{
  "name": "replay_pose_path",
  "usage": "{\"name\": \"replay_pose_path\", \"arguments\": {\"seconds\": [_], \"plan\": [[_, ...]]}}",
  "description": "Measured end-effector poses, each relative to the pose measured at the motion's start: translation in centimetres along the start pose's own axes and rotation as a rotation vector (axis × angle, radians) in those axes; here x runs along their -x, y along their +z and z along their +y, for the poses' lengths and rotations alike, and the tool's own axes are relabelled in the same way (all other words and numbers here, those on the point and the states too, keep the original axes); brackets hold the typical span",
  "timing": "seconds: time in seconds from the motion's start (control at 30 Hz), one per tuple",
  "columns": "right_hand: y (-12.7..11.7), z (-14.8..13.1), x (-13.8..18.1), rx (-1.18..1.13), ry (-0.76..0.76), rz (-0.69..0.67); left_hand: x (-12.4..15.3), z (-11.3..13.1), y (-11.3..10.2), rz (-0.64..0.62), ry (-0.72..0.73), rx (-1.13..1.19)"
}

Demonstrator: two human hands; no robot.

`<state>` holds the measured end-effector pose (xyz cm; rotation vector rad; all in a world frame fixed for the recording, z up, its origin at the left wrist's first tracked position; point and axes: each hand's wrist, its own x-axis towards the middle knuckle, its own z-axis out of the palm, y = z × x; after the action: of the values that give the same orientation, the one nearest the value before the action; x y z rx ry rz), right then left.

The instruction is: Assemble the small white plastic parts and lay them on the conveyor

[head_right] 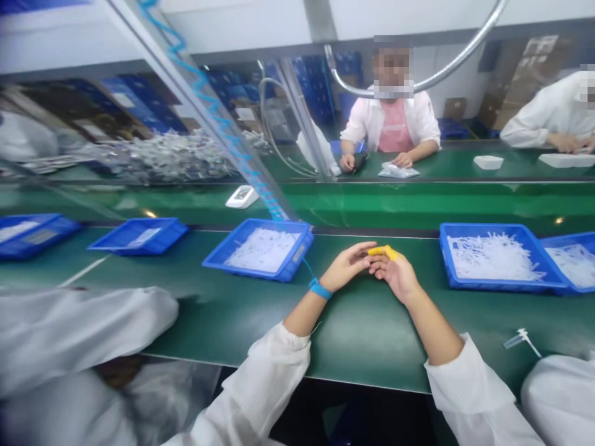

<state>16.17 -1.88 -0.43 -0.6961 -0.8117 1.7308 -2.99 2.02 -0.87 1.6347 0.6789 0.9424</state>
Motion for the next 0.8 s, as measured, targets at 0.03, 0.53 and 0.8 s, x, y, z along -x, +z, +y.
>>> {"name": "replay_pose_path", "arguments": {"seconds": [0.03, 0.53, 0.8], "plan": [[0.04, -0.15, 0.12, 0.008, -0.003, 0.005, 0.07, 0.08, 0.1, -0.018, 0.005, 0.029], [0.1, -0.17, 0.36, 0.052, -0.031, 0.015, 0.2, 0.32, 0.79, -0.036, 0.018, 0.137], [0.35, 0.09, 0.11, 0.089, -0.084, 0.029, 0.18, 0.57, 0.87, -0.029, 0.083, 0.014]]}}
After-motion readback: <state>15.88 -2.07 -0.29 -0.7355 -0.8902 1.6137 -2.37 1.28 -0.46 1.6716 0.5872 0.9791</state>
